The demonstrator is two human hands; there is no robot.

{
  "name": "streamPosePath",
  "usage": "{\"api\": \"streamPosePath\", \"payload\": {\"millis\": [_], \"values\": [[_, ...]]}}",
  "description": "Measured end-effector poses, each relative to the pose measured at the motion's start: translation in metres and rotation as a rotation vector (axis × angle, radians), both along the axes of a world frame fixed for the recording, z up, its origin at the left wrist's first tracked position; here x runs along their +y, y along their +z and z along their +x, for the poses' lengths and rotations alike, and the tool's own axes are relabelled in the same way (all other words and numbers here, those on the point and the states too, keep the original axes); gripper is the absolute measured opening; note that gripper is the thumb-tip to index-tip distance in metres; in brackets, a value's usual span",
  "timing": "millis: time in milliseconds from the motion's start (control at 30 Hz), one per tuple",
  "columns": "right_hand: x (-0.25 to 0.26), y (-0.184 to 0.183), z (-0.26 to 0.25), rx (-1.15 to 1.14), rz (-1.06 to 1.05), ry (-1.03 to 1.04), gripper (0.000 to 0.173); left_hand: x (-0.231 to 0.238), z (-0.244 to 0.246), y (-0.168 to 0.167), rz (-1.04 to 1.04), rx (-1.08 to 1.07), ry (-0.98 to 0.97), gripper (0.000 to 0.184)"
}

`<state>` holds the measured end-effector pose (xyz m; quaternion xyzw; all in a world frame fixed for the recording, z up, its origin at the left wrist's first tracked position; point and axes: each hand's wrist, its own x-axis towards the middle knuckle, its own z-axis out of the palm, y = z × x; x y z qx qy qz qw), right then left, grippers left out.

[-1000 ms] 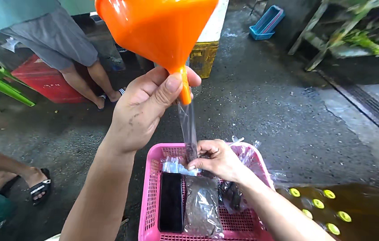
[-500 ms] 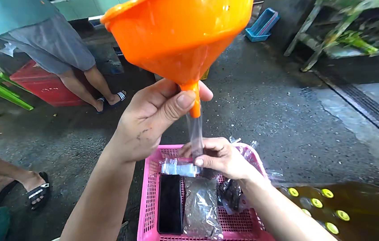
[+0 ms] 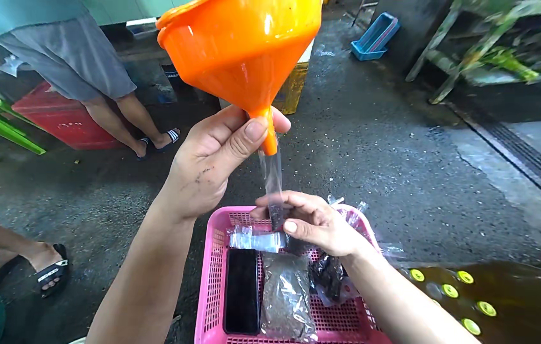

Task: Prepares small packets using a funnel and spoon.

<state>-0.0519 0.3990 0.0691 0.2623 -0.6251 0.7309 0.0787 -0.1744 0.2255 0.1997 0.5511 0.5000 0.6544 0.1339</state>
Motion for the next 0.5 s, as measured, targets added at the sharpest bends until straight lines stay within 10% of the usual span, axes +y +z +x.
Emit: {"api": "streamPosePath", "payload": {"millis": [367, 500], "values": [[0.028, 0.057, 0.033, 0.349, 0.237, -0.669, 0.086, 0.007, 0.011, -0.055, -0.220, -0.118, -0.100, 0.030], [0.031, 0.057, 0.045, 0.327, 0.424, -0.735, 0.049, 0.009, 0.025, -0.087, -0.355, -0.053, -0.092, 0.025]]}}
